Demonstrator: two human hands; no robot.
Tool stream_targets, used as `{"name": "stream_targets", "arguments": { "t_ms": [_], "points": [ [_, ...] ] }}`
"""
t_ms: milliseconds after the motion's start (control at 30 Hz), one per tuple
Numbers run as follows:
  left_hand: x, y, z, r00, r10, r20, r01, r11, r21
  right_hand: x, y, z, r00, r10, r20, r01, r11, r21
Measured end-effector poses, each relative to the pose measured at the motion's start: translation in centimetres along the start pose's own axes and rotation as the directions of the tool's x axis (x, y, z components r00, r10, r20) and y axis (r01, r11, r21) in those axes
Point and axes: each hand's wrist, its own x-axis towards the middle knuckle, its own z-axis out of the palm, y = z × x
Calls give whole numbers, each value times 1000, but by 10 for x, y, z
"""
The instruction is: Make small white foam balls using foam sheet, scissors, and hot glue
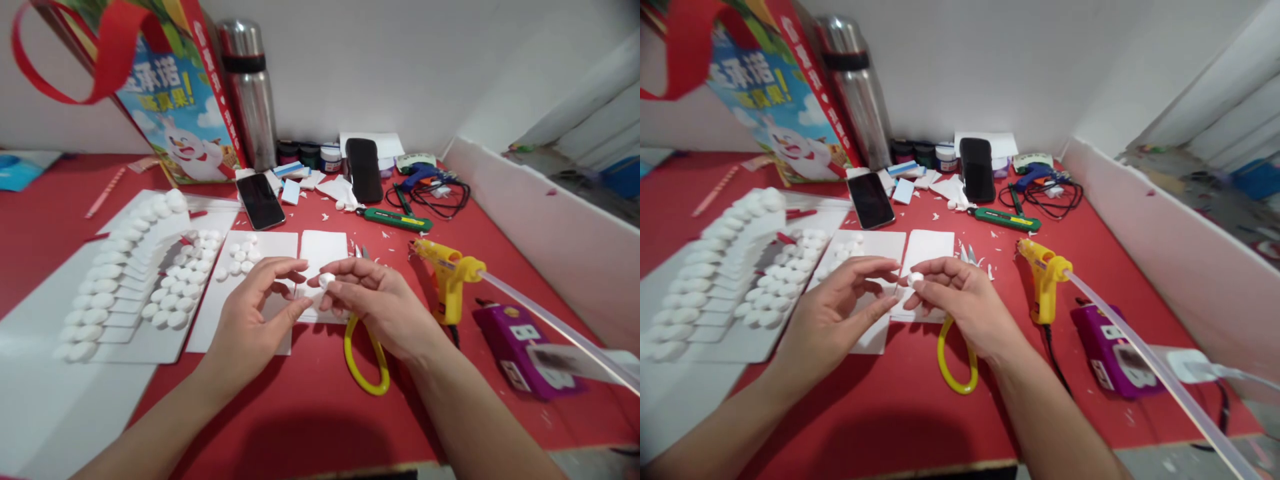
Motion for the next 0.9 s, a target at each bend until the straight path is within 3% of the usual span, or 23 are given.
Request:
{"name": "stream_targets", "arguments": {
  "t_ms": [67,167,400,533,633,700,800,900],
  "points": [
    [0,2,1,995,97,-38,-94,993,73,0,-2,0,990,113,81,-126,977,171],
    [0,7,3,978,205,-33,-197,965,173,0,-5,-2,971,193,142,-223,943,245],
    [2,12,7,950,314,-3,-301,914,271,0,-4,-1,962,195,189,-241,934,263],
    [1,13,7,945,327,-19,-307,905,293,0,-2,-1,956,218,198,-255,948,190],
    [-2,8,-9,949,316,-9,-282,859,427,0,-2,-2,977,165,137,-187,969,163],
    [-7,0,-29,946,323,-19,-258,790,557,0,-3,-3,991,117,58,-125,977,175],
    [-15,-15,-63,960,264,-93,-130,716,685,0,-5,-5,996,80,-30,-74,982,175],
    [-21,-22,-80,978,160,-133,-28,733,679,1,-4,-4,997,71,-20,-67,984,163]
  ]
}}
